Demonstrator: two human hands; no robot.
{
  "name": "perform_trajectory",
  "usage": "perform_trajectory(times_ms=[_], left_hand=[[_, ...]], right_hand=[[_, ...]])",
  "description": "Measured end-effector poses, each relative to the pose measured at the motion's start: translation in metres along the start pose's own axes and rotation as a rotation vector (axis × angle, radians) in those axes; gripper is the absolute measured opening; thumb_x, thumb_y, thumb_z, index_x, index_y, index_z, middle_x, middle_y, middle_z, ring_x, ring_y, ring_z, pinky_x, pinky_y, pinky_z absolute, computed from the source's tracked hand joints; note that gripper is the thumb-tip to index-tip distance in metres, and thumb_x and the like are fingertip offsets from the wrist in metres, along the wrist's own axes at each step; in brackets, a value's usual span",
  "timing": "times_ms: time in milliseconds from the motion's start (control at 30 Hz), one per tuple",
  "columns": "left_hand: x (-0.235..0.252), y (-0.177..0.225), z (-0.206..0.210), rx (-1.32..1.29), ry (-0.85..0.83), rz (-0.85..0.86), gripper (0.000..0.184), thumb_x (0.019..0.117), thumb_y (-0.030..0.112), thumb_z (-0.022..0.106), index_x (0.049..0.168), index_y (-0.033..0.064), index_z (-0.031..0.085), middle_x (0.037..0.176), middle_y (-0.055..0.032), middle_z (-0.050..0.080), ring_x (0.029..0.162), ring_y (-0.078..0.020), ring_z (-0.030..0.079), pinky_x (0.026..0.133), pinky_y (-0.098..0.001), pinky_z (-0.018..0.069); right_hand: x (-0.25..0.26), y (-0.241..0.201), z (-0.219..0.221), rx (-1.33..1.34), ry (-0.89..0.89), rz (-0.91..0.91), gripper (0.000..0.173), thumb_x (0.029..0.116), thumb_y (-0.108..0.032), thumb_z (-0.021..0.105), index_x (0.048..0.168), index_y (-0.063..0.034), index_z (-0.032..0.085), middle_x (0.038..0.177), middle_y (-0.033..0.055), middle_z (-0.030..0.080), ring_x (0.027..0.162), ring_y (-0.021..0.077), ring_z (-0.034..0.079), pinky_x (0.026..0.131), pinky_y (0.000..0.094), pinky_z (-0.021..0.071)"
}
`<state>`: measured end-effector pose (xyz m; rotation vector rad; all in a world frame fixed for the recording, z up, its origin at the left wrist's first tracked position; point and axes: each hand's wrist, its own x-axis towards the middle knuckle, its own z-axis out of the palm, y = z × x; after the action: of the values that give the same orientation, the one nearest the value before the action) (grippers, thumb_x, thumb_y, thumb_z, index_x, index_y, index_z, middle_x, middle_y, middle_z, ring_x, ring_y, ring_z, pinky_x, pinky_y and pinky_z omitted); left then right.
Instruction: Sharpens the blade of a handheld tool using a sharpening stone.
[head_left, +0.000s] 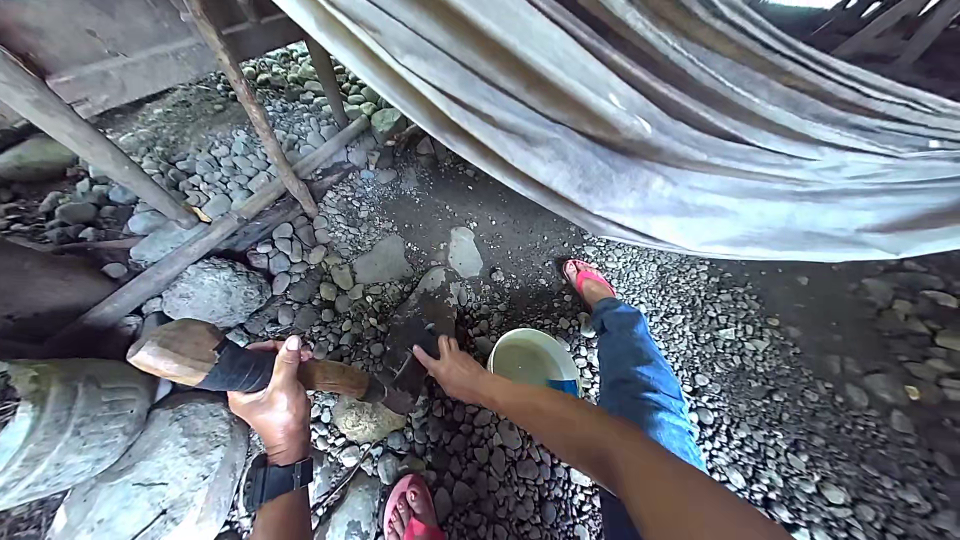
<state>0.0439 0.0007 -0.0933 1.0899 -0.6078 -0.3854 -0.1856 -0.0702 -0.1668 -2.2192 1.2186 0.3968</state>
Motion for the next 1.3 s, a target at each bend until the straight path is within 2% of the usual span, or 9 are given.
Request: perform_trajectory(times_ms=[67,233,400,500,600,800,967,1133,1300], left_hand=[[-0.001,-0.002,-0.004,-0.017,-0.009,0.005,0.021,0.0864,-0.003,0.064,0.102,0.0061,0.053,0.071,0.0074,0.068,0.060,-0.0066,0.068,0.062,-0.0245,0.0622],[-0.004,-0.001,-0.012,-0.030,0.002,-0.003,0.020,0.0865,-0.004,0.062,0.101,0.0064,0.053,0.069,0.0074,0.068,0.059,-0.0068,0.068,0.061,-0.0244,0.0616],[-0.006,-0.005,-0.017,-0.052,0.035,-0.010,0.021,0.0859,-0.004,0.063,0.101,0.0058,0.053,0.070,0.0073,0.068,0.059,-0.0070,0.068,0.062,-0.0244,0.0620],[-0.009,-0.008,-0.023,-0.076,0.064,-0.019,0.022,0.0851,-0.004,0.063,0.102,0.0058,0.052,0.069,0.0063,0.068,0.059,-0.0079,0.068,0.061,-0.0250,0.0619],[-0.011,-0.008,-0.025,-0.074,0.082,-0.020,0.022,0.0854,-0.003,0.063,0.102,0.0054,0.053,0.070,0.0057,0.068,0.059,-0.0081,0.068,0.061,-0.0255,0.0617],[-0.009,-0.014,-0.029,-0.096,0.128,-0.054,0.022,0.0856,-0.004,0.063,0.103,0.0052,0.052,0.068,0.0064,0.067,0.058,-0.0075,0.067,0.060,-0.0247,0.0614],[-0.012,-0.018,-0.039,-0.105,0.157,-0.048,0.022,0.0856,-0.003,0.063,0.102,0.0058,0.052,0.068,0.0057,0.068,0.058,-0.0083,0.068,0.059,-0.0256,0.0615],[-0.011,-0.014,-0.033,-0.104,0.153,-0.047,0.022,0.0849,-0.003,0.065,0.101,0.0049,0.053,0.070,0.0060,0.068,0.059,-0.0077,0.068,0.062,-0.0251,0.0617],[-0.018,0.000,-0.022,-0.042,0.117,-0.037,0.023,0.0825,0.000,0.069,0.101,0.0037,0.056,0.073,0.0062,0.070,0.062,-0.0066,0.069,0.064,-0.0248,0.0621]], right_hand=[[0.001,0.003,-0.003,-0.013,-0.010,-0.006,0.064,0.1085,-0.013,0.046,0.166,-0.0207,0.019,0.153,0.0411,0.030,0.139,0.0588,0.037,0.104,0.0626,0.0462],[0.041,-0.004,-0.038,0.071,0.057,0.224,0.059,0.1122,-0.024,0.037,0.167,-0.0195,0.015,0.157,0.0385,0.028,0.142,0.0529,0.038,0.114,0.0536,0.0401],[0.002,0.004,0.002,-0.028,0.016,0.024,0.063,0.1086,-0.015,0.046,0.166,-0.0193,0.020,0.151,0.0407,0.032,0.137,0.0575,0.040,0.104,0.0600,0.0474],[0.021,0.003,-0.019,0.029,0.078,0.107,0.060,0.1104,-0.020,0.042,0.166,-0.0177,0.020,0.152,0.0410,0.033,0.137,0.0557,0.043,0.108,0.0572,0.0462],[0.044,-0.005,-0.040,0.082,0.091,0.258,0.058,0.1125,-0.027,0.036,0.167,-0.0174,0.016,0.156,0.0389,0.030,0.140,0.0518,0.042,0.115,0.0516,0.0392],[0.006,0.004,-0.005,-0.071,0.029,0.056,0.060,0.1106,-0.021,0.043,0.166,-0.0169,0.021,0.151,0.0415,0.033,0.136,0.0572,0.042,0.108,0.0574,0.0454],[0.049,0.000,-0.040,0.030,0.076,0.201,0.059,0.1122,-0.025,0.037,0.166,-0.0150,0.017,0.155,0.0412,0.031,0.141,0.0534,0.039,0.118,0.0529,0.0354],[0.006,0.006,-0.007,-0.086,0.014,0.017,0.059,0.1100,-0.022,0.045,0.165,-0.0181,0.025,0.152,0.0416,0.033,0.137,0.0567,0.042,0.110,0.0575,0.0436],[0.047,-0.009,-0.034,-0.018,0.104,0.172,0.057,0.1113,-0.024,0.040,0.165,-0.0163,0.024,0.152,0.0410,0.035,0.137,0.0541,0.044,0.113,0.0544,0.0410]])
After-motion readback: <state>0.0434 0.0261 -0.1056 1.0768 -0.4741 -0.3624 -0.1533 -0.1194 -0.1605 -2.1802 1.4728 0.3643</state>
